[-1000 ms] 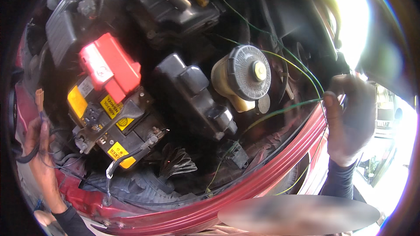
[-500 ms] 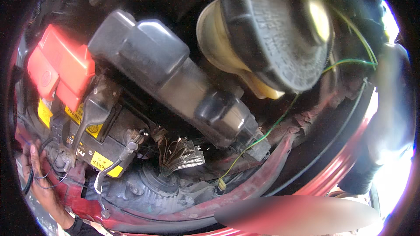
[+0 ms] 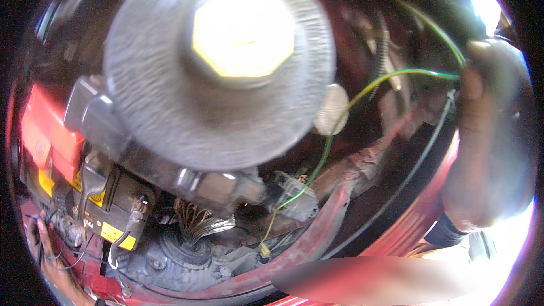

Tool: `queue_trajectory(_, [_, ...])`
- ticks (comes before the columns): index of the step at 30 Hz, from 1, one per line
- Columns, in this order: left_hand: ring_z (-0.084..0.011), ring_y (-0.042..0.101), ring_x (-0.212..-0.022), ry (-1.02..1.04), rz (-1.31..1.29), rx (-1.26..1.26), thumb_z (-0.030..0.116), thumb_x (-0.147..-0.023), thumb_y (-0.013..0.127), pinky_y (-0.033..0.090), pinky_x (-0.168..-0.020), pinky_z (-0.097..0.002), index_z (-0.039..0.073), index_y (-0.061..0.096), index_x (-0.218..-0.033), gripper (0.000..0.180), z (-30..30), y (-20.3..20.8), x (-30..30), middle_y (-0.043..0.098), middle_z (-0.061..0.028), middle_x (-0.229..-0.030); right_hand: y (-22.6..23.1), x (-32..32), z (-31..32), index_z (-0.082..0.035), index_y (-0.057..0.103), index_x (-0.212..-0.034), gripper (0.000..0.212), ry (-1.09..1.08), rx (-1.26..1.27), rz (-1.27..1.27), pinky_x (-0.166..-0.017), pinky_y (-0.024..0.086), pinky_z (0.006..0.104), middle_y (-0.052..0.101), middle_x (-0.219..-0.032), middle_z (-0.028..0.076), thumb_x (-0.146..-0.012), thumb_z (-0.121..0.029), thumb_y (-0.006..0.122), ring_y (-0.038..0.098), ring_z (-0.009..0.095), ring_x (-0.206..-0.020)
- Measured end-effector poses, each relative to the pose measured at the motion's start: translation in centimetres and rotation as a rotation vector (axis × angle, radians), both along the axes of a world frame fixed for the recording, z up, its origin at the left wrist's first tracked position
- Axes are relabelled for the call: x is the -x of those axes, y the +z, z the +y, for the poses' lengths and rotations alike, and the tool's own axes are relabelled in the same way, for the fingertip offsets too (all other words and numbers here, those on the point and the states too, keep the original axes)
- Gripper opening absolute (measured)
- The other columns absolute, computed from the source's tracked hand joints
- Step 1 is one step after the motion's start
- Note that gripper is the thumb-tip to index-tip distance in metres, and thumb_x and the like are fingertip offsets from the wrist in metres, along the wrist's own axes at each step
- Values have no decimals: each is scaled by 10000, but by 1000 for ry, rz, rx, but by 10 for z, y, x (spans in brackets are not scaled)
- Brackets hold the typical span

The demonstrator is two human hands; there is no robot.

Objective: The person connects wires to a small black module inside the car's dashboard, then moves to the engine bay to route and attach wires near the battery and firewall. The person uses pliers and a wire connector to secure the connections.

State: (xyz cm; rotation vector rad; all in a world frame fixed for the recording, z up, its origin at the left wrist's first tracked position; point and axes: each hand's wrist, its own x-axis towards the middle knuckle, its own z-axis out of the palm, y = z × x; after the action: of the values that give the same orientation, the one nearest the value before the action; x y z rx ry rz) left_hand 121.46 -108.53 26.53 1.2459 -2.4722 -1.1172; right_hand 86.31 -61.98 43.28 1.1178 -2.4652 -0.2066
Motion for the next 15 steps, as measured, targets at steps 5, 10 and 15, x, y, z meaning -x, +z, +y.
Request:
queue_trajectory(5, [-171,575,-1130,149,44,-76,333,-1038,605,459,-1000,-326,-15,589,-1304,438,13,1,8,636,-110,-1197,-3,-27,-10,-28,705,-1011,129,-430,62,33,-812,500,289,702,-933,67,-984,-146,659,649,168,-873])
queue_trajectory(10, [-141,572,-1011,194,62,-59,366,-996,670,446,-934,-281,-19,578,-1264,478,40,14,30,645,-90,-1129,1,0,36,-8,650,-1004,144,90,-50,-8,-706,459,330,623,-866,75,-983,-148,625,578,187,-749])
queue_trajectory(15, [-136,573,-988,219,90,-118,346,-993,675,451,-916,-277,-12,589,-1234,440,48,16,39,648,-90,-1107,-3,-7,48,-6,652,-1048,185,-9,33,23,-741,476,342,634,-905,82,-998,-183,634,595,196,-791])
